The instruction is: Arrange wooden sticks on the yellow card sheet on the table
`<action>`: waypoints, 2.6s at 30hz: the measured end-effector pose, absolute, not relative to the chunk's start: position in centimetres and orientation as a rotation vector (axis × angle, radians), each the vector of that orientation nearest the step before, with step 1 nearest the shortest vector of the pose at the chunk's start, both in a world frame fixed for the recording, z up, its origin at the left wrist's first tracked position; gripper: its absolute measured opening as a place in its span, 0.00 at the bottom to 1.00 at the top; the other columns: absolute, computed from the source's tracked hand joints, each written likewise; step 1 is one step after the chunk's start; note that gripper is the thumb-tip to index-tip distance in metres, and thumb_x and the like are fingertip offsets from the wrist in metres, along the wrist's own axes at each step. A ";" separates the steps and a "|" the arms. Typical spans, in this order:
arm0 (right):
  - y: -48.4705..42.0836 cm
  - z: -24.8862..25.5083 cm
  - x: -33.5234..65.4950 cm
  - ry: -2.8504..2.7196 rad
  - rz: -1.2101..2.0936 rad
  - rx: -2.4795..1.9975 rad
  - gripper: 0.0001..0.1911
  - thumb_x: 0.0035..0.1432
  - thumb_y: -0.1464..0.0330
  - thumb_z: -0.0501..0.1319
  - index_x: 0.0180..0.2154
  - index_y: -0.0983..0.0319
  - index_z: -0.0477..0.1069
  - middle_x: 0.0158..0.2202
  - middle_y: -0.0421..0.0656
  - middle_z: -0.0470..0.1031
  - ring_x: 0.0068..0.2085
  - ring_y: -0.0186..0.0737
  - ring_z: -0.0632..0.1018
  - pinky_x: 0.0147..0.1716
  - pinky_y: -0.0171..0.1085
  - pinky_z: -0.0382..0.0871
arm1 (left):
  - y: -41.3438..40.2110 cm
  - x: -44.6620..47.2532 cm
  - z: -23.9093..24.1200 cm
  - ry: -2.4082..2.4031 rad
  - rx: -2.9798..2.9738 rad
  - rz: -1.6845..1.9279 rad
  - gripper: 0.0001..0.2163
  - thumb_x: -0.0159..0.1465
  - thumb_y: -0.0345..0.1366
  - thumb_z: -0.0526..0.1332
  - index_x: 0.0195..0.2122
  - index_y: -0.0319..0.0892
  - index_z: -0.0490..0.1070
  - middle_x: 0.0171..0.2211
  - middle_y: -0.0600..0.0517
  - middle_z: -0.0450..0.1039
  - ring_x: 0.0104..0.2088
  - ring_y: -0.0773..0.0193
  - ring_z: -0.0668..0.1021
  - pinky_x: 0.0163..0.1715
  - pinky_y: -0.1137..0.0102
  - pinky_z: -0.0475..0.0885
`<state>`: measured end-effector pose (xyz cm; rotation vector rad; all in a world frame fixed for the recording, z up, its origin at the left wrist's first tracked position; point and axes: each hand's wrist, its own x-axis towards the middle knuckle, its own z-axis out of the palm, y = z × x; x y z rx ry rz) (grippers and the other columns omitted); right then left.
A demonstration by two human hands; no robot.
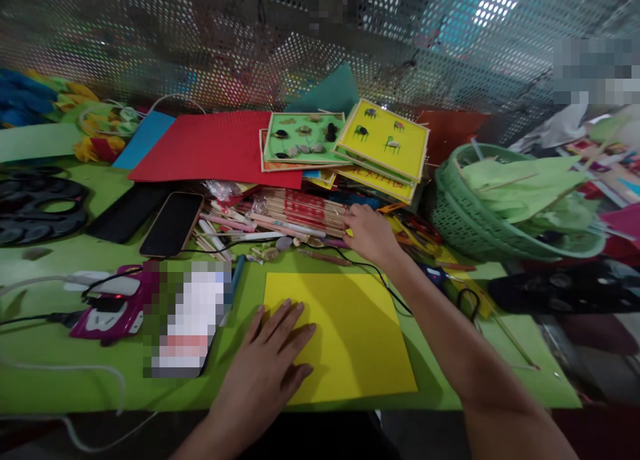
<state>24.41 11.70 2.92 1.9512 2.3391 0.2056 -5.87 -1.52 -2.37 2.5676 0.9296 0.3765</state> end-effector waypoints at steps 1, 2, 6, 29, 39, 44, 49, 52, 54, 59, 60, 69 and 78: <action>11.9 2.9 24.4 2.349 0.179 1.964 0.02 0.55 0.69 0.64 0.33 0.60 0.75 0.40 0.48 0.73 0.43 0.49 0.73 0.39 0.42 0.64 | -1.5 -5.9 -2.4 0.930 2.568 0.377 0.21 0.71 0.47 0.53 0.64 0.52 0.63 0.70 0.52 0.56 0.71 0.51 0.57 0.67 0.42 0.57; 12.0 3.0 24.4 2.362 0.150 1.979 0.02 0.55 0.69 0.64 0.32 0.60 0.74 0.39 0.48 0.73 0.43 0.48 0.73 0.39 0.41 0.64 | -1.6 -5.9 -2.5 0.930 2.568 0.377 0.21 0.71 0.47 0.53 0.64 0.52 0.63 0.70 0.52 0.56 0.71 0.51 0.57 0.67 0.42 0.56; 12.0 3.6 24.6 2.408 0.124 2.031 0.04 0.58 0.67 0.63 0.31 0.59 0.73 0.36 0.46 0.73 0.41 0.47 0.74 0.38 0.41 0.63 | -1.7 -5.8 -2.6 0.930 2.564 0.393 0.21 0.71 0.45 0.54 0.64 0.52 0.63 0.70 0.51 0.57 0.71 0.51 0.57 0.67 0.42 0.56; 4.9 11.7 31.8 2.290 -0.497 3.212 0.16 0.39 0.58 0.74 0.28 0.58 0.75 0.25 0.43 0.76 0.27 0.41 0.75 0.29 0.43 0.67 | -1.7 -5.9 -2.2 0.936 2.527 0.409 0.20 0.71 0.44 0.55 0.64 0.53 0.64 0.71 0.52 0.55 0.71 0.53 0.58 0.68 0.43 0.54; 10.5 7.3 26.1 2.507 -1.110 3.070 0.21 0.40 0.53 0.75 0.28 0.58 0.70 0.23 0.37 0.76 0.25 0.38 0.78 0.31 0.41 0.75 | -1.8 -6.0 -2.1 0.938 2.524 0.471 0.20 0.70 0.43 0.58 0.63 0.52 0.65 0.69 0.51 0.59 0.70 0.53 0.59 0.68 0.46 0.54; 13.6 3.6 23.9 2.651 -0.466 2.766 0.11 0.52 0.57 0.66 0.30 0.58 0.74 0.27 0.40 0.78 0.30 0.42 0.78 0.35 0.42 0.72 | -1.9 -6.1 -2.6 0.944 2.536 0.507 0.20 0.69 0.43 0.58 0.62 0.51 0.66 0.69 0.49 0.60 0.70 0.52 0.60 0.68 0.46 0.55; 14.2 3.4 24.8 2.619 -0.657 2.802 0.13 0.51 0.56 0.67 0.31 0.59 0.77 0.27 0.40 0.78 0.29 0.40 0.76 0.32 0.40 0.70 | -1.8 -6.0 -2.5 0.933 2.526 0.467 0.21 0.70 0.46 0.56 0.63 0.51 0.66 0.69 0.50 0.60 0.69 0.51 0.61 0.67 0.43 0.56; 13.9 4.0 25.0 2.549 -1.042 2.950 0.17 0.44 0.53 0.72 0.30 0.59 0.76 0.26 0.39 0.76 0.27 0.38 0.75 0.29 0.39 0.72 | -1.7 -6.1 -2.2 0.925 2.512 0.496 0.21 0.70 0.44 0.57 0.63 0.51 0.65 0.68 0.50 0.61 0.69 0.51 0.62 0.67 0.43 0.57; 13.3 4.5 24.9 2.466 -1.286 3.043 0.19 0.40 0.54 0.74 0.30 0.58 0.75 0.25 0.38 0.76 0.26 0.37 0.76 0.30 0.38 0.73 | -1.6 -6.2 -1.9 0.916 2.487 0.550 0.20 0.70 0.41 0.58 0.63 0.51 0.65 0.67 0.50 0.63 0.68 0.52 0.63 0.66 0.44 0.58; 9.4 5.9 24.7 2.382 -1.515 3.098 0.16 0.42 0.58 0.75 0.30 0.58 0.76 0.26 0.38 0.76 0.27 0.36 0.75 0.31 0.37 0.73 | -1.3 -6.8 -1.0 0.944 2.275 0.836 0.22 0.69 0.35 0.57 0.65 0.51 0.64 0.64 0.47 0.68 0.65 0.54 0.68 0.65 0.50 0.61; 8.3 6.1 24.8 2.356 -1.547 3.092 0.15 0.43 0.58 0.74 0.31 0.57 0.76 0.27 0.38 0.76 0.28 0.37 0.75 0.31 0.37 0.73 | -1.1 -6.9 -0.8 0.972 2.170 0.923 0.23 0.69 0.35 0.57 0.66 0.51 0.62 0.64 0.47 0.68 0.65 0.55 0.69 0.65 0.52 0.63; 0.1 5.1 25.0 2.082 -1.894 3.013 0.11 0.44 0.58 0.75 0.27 0.53 0.77 0.25 0.39 0.71 0.28 0.39 0.71 0.27 0.38 0.68 | 1.8 -5.4 1.1 0.929 0.910 1.367 0.24 0.68 0.44 0.61 0.65 0.52 0.63 0.57 0.47 0.73 0.49 0.60 0.79 0.53 0.63 0.72; -4.6 3.6 21.6 2.072 -1.679 2.364 0.15 0.56 0.52 0.66 0.40 0.53 0.80 0.34 0.43 0.79 0.33 0.44 0.76 0.33 0.40 0.70 | 2.4 -3.6 2.7 0.784 0.698 1.406 0.08 0.68 0.41 0.63 0.39 0.41 0.76 0.33 0.51 0.80 0.38 0.64 0.82 0.46 0.67 0.73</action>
